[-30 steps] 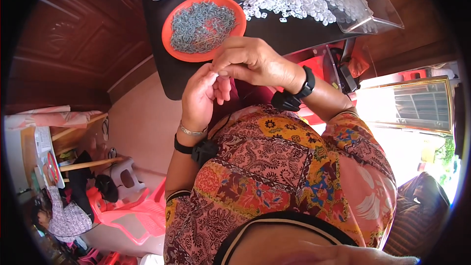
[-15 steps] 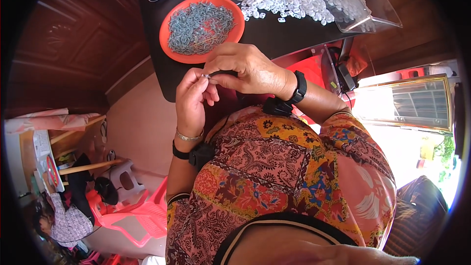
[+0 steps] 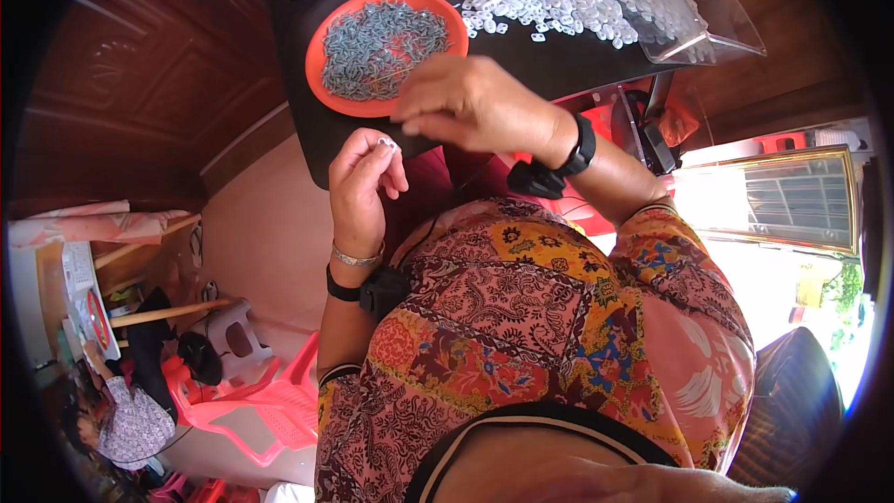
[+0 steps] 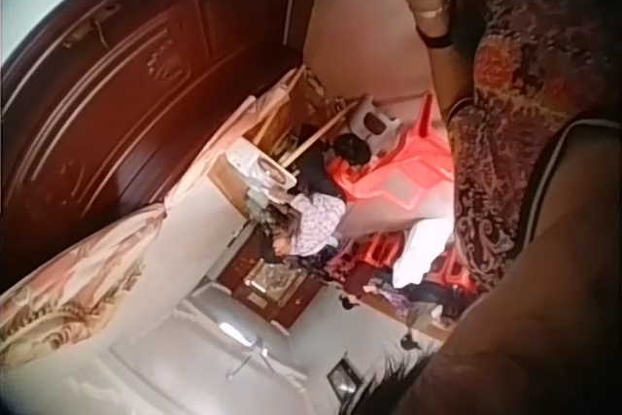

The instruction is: Manually inserting small metal pins into white plastic housings at a workspace.

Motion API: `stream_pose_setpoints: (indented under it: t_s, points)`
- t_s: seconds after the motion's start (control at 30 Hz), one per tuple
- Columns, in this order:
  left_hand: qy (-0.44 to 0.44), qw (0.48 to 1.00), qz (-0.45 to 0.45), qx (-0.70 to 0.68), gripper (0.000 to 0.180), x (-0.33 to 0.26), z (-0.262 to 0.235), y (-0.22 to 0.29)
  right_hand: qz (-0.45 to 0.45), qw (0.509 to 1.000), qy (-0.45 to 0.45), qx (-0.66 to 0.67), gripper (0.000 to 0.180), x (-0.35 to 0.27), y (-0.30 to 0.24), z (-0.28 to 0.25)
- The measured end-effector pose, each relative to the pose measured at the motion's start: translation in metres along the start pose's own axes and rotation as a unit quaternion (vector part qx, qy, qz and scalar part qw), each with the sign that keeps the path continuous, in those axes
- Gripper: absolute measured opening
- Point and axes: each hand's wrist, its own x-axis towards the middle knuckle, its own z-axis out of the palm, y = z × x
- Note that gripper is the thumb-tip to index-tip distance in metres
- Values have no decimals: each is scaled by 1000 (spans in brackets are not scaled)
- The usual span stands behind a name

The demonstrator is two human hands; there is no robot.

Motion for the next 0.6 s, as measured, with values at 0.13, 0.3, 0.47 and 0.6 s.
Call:
stream_pose_setpoints:
  t_s: [0.13, 0.3, 0.47, 0.6]
  points:
    - [45, 999, 3, -23, 14, 1, -4, 1, 12, 992, -21, -122, 14, 23, 39, -13]
    - [52, 998, -1, -46, 14, 0, -6, -1, 79, 965, -122, -219, 17, 57, 71, -5]
    - [48, 998, -10, -40, 13, -1, -8, 2, 85, 946, -179, -256, 16, 62, 85, 9]
    - [50, 998, -14, -24, 16, -2, -9, 2, 81, 952, -140, -262, 15, 58, 88, 8]
